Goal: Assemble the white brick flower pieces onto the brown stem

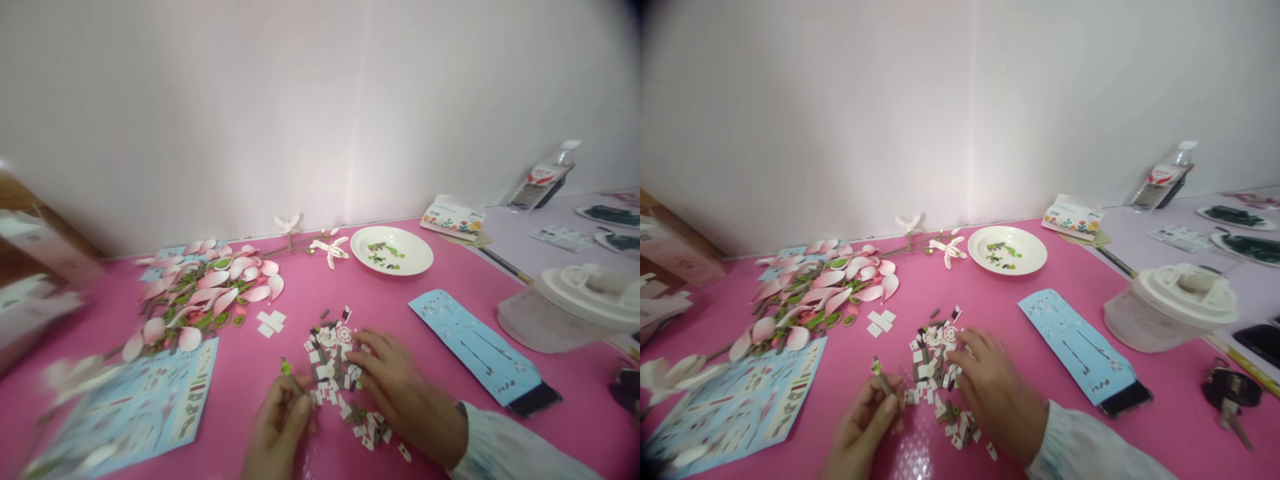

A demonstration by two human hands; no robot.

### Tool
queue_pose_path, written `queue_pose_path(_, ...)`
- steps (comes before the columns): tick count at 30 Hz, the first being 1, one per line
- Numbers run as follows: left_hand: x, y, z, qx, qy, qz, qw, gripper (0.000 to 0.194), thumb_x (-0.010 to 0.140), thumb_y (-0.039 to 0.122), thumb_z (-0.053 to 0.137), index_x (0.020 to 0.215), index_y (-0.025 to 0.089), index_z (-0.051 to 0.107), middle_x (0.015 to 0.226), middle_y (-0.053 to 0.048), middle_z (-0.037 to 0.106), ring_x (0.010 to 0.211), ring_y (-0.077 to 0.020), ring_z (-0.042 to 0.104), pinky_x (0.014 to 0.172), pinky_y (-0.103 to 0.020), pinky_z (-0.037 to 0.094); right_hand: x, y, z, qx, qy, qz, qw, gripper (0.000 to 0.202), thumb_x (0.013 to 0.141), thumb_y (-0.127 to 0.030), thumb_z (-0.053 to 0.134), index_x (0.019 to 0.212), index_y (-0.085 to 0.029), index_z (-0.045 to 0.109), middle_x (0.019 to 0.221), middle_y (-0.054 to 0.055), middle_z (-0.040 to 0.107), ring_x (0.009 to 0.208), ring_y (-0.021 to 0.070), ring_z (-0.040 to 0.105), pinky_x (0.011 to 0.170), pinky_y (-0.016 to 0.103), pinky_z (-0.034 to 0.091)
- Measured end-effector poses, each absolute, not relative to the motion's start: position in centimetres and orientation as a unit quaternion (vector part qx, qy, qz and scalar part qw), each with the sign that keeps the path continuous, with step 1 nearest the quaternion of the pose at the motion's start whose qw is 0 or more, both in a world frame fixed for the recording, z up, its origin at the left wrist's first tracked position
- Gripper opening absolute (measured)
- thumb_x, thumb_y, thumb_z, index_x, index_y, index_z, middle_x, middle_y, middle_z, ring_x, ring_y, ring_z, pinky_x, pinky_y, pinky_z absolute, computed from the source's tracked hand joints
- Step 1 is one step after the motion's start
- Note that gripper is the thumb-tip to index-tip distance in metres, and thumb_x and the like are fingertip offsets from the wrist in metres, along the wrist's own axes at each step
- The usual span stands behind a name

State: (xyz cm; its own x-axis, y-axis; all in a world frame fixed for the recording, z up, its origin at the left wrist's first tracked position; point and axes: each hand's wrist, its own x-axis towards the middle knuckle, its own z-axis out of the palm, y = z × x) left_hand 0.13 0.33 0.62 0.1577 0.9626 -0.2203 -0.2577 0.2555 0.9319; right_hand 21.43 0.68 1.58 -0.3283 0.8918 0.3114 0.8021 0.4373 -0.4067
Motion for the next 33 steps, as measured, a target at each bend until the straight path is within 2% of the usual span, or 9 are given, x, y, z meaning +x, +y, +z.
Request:
queue_pose_path(3,0.2,0.3,0.4,0.379,0.453,0.469,0.657,0.029,0.071,0.042,0.073,0.072,0.02,0.055,0.083,0.002,0.065,0.056,-0.0087,0.051,0.059,-0.023,0.043,21.0,0.6,1.9,-0.499,-0.828,0.107,0.232,0.038,0.085,-0.007,0.045,0.119,-0.02,0.056,0.131,0.012,0.05,0.127,0.028,0.038,0.101,0.052,0.04)
queue_pose_path(9,0.3,0.3,0.5,0.374,0.45,0.468,0.662,0.028,0.07,0.043,0.074,0.073,0.021,0.056,0.07,0.004,0.062,0.054,-0.0093,0.051,0.056,-0.022,0.042,21.1,0.7,2.0,-0.494,-0.824,0.12,0.251,0.028,0.086,-0.01,0.046,0.105,-0.02,0.063,0.125,0.012,0.056,0.125,0.027,0.043,0.101,0.05,0.042)
queue_pose_path(13,0.6,0.2,0.7,0.377,0.431,0.485,0.661,0.026,0.073,0.04,0.073,0.07,0.021,0.056,0.065,0.006,0.059,0.054,-0.0074,0.05,0.055,-0.019,0.04,21.0,0.6,2.3,-0.488,-0.833,0.114,0.236,0.032,0.085,-0.009,0.046,0.111,-0.02,0.061,0.13,0.012,0.054,0.128,0.0272,0.041,0.102,0.052,0.04)
queue_pose_path(17,0.6,0.3,0.7,0.365,0.443,0.485,0.66,0.028,0.07,0.041,0.075,0.07,0.021,0.055,0.073,0.005,0.062,0.053,-0.0073,0.05,0.054,-0.021,0.041,20.7,0.6,2.8,-0.46,-0.863,0.109,0.178,0.041,0.085,-0.008,0.045,0.123,-0.019,0.054,0.138,0.009,0.05,0.134,0.0297,0.033,0.104,0.057,0.035)
queue_pose_path(21,0.2,0.4,0.5,0.381,0.446,0.461,0.666,0.028,0.071,0.042,0.073,0.072,0.021,0.056,0.083,0.003,0.063,0.055,-0.0079,0.052,0.057,-0.023,0.043,20.6,0.5,3.1,-0.449,-0.872,0.115,0.156,0.04,0.087,-0.01,0.044,0.125,-0.02,0.054,0.137,0.007,0.051,0.136,0.03,0.031,0.106,0.057,0.033)
queue_pose_path(25,0.2,0.3,0.6,0.379,0.456,0.466,0.656,0.028,0.071,0.043,0.073,0.071,0.021,0.056,0.078,0.003,0.063,0.055,-0.009,0.051,0.056,-0.023,0.043,20.7,0.5,3.1,-0.45,-0.866,0.118,0.185,0.04,0.085,-0.011,0.047,0.122,-0.022,0.058,0.131,0.008,0.056,0.132,0.03,0.037,0.104,0.057,0.035)
queue_pose_path(33,0.4,0.3,0.9,0.373,0.449,0.473,0.66,0.027,0.071,0.041,0.073,0.07,0.021,0.055,0.085,0.001,0.062,0.055,-0.0092,0.05,0.057,-0.024,0.043,21.1,0.6,2.3,-0.47,-0.836,0.134,0.25,0.035,0.082,-0.006,0.047,0.106,-0.024,0.064,0.118,0.008,0.06,0.124,0.0253,0.044,0.105,0.054,0.035)
